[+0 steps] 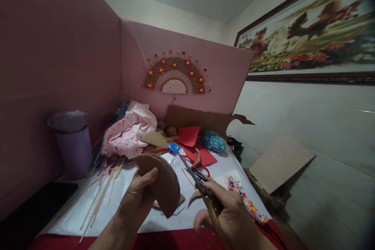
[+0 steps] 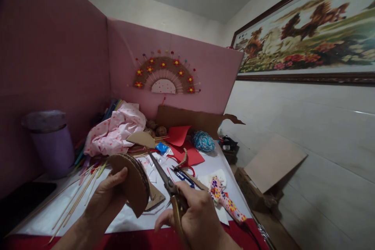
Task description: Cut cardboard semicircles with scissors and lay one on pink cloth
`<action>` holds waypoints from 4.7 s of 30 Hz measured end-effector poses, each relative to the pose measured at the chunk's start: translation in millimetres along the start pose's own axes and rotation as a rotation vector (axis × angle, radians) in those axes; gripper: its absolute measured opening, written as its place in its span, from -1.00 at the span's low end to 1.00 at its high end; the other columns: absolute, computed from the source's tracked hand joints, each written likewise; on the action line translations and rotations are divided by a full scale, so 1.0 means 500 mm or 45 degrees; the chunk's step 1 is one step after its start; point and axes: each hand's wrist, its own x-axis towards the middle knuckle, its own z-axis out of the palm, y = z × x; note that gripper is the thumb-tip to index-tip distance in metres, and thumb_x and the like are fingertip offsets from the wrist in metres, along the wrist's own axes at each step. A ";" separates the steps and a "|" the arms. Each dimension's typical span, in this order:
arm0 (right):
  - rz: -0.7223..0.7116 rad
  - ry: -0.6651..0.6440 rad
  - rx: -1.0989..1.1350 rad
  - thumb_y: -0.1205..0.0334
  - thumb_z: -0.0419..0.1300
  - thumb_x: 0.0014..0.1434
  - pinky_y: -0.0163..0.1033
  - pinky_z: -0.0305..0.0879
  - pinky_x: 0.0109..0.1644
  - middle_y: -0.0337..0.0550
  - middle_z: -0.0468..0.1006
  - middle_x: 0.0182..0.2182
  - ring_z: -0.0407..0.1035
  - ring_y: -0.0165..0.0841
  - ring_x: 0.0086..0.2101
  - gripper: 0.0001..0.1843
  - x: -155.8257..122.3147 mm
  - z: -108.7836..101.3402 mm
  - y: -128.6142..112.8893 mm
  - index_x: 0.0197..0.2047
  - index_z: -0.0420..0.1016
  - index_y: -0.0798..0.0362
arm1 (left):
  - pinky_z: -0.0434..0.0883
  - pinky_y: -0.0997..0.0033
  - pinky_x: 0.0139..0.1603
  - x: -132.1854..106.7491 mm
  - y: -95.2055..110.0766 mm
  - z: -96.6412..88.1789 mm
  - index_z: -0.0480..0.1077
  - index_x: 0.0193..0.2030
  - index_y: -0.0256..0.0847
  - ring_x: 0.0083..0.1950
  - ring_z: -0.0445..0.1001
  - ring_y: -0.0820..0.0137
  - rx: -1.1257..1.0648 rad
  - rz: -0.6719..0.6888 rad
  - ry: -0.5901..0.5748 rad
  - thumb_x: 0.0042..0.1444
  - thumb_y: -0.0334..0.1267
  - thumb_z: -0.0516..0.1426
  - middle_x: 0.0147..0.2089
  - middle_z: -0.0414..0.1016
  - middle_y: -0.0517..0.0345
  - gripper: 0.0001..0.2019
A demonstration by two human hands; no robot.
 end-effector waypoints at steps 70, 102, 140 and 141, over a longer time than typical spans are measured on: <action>-0.187 0.162 -0.212 0.05 0.21 0.03 -0.41 -0.03 -0.66 -0.32 0.35 -0.63 0.20 -0.47 -0.66 -0.75 -0.036 0.077 0.036 -0.37 0.27 0.02 | 0.56 0.33 -0.23 0.000 0.014 0.016 0.55 -0.37 -0.34 -0.43 0.60 0.31 -0.273 -0.108 0.192 0.11 -0.62 -0.02 -0.40 0.64 -0.05 -0.68; -0.232 0.391 -0.439 -0.37 0.15 -0.01 -0.32 0.09 -0.56 -0.25 0.47 -0.59 0.36 -0.36 -0.62 -0.42 -0.021 0.058 0.002 -0.31 0.35 0.03 | 0.55 0.39 -0.38 0.002 0.011 0.011 0.53 -0.29 -0.30 -0.41 0.59 0.31 -0.228 -0.086 0.126 -0.03 -0.61 0.11 -0.37 0.64 0.02 -0.76; -0.356 0.315 -0.433 -0.12 0.20 0.12 -0.36 0.09 -0.60 -0.26 0.45 -0.64 0.36 -0.40 -0.66 -0.60 -0.041 0.044 0.038 -0.25 0.39 0.09 | 0.50 0.45 -0.43 0.000 0.005 0.006 0.50 -0.38 -0.30 -0.48 0.53 0.37 -0.085 -0.059 0.089 -0.25 -0.54 0.27 -0.45 0.60 0.10 -0.78; -0.346 0.310 -0.436 -0.11 0.20 0.12 -0.35 0.09 -0.59 -0.26 0.45 -0.64 0.36 -0.40 -0.67 -0.60 -0.042 0.043 0.039 -0.24 0.39 0.09 | 0.50 0.44 -0.44 0.000 0.005 0.006 0.50 -0.38 -0.29 -0.48 0.53 0.36 -0.083 -0.060 0.085 -0.25 -0.54 0.27 -0.45 0.60 0.10 -0.78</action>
